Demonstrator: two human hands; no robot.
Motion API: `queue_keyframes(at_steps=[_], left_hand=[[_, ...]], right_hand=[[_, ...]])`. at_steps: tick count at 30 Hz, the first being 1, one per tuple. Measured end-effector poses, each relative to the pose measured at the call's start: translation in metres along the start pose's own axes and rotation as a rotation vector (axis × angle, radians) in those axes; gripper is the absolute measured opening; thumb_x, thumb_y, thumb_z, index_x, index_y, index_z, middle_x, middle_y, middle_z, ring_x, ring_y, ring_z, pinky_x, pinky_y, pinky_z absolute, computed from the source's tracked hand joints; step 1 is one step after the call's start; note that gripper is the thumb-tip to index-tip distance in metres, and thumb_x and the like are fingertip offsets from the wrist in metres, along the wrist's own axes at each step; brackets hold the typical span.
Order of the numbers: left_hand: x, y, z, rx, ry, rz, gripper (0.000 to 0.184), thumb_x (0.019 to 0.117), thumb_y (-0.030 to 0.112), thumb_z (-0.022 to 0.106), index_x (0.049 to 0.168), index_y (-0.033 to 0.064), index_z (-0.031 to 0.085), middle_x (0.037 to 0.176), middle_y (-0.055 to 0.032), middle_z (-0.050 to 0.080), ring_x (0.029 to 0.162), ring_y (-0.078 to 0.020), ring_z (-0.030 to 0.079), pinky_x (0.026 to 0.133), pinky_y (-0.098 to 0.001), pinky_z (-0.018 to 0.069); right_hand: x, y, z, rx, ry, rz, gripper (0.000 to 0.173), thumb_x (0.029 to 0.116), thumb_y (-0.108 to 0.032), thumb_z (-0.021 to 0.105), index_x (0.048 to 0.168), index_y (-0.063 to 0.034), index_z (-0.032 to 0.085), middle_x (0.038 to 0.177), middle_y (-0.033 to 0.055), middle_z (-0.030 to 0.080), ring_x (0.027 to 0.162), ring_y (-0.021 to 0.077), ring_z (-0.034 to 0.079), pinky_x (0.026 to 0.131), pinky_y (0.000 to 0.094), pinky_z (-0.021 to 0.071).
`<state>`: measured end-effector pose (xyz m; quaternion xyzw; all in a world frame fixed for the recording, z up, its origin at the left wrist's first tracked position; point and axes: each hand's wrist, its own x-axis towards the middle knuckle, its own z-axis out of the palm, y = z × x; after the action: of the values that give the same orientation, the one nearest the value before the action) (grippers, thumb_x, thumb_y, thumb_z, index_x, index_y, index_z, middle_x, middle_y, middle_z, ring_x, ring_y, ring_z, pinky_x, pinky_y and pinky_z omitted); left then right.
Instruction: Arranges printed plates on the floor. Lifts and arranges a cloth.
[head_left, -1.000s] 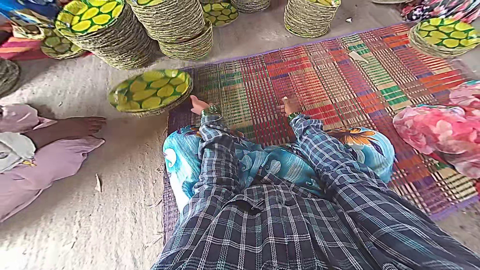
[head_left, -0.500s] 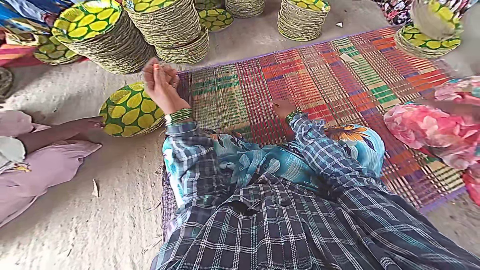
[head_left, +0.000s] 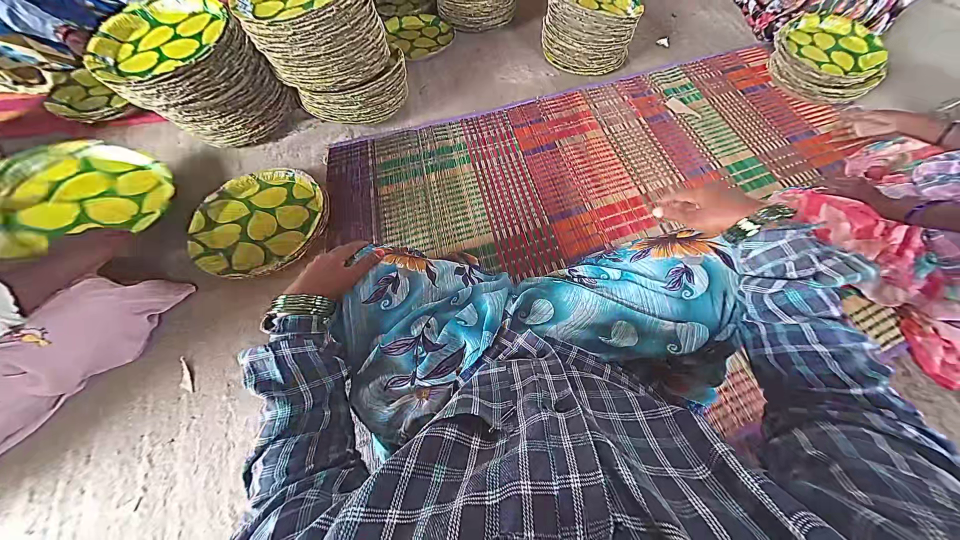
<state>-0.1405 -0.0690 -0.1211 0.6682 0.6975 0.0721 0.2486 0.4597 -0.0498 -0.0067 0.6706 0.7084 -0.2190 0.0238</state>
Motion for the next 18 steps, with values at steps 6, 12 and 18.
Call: queue_keyframes(at_steps=[6,12,18], left_hand=[[0.019,0.017,-0.003,0.067,-0.081,-0.071,0.056,0.1070,0.050,0.047,0.142,0.0085,0.059,0.136,-0.0314,0.060,0.131,-0.0531,0.053,0.106,-0.0756,0.0348],[0.014,0.024,0.000,0.037,0.014,-0.043,0.045,0.1104,0.040,0.043,0.134,0.0115,0.068,0.135,-0.0261,0.064,0.132,-0.0494,0.054,0.107,-0.0748,0.0348],[-0.010,0.043,-0.004,0.012,0.129,-0.042,0.041,0.1111,0.034,0.043,0.132,0.0085,0.068,0.133,-0.0288,0.064,0.131,-0.0523,0.054,0.105,-0.0762,0.0344]], right_hand=[[-0.043,0.009,0.015,0.063,-0.109,0.169,0.051,0.1097,-0.040,0.050,0.138,0.0014,0.062,0.138,0.0312,0.059,0.133,0.0484,0.053,0.110,0.0678,0.0351],[-0.054,0.004,0.026,0.214,0.043,0.178,0.037,0.1125,-0.020,0.044,0.124,0.0067,0.067,0.124,0.0327,0.063,0.114,0.0429,0.058,0.100,0.0593,0.0394],[-0.059,-0.007,0.027,0.105,0.099,0.241,0.039,0.1121,-0.021,0.043,0.138,0.0009,0.063,0.138,0.0322,0.059,0.132,0.0481,0.054,0.109,0.0663,0.0360]])
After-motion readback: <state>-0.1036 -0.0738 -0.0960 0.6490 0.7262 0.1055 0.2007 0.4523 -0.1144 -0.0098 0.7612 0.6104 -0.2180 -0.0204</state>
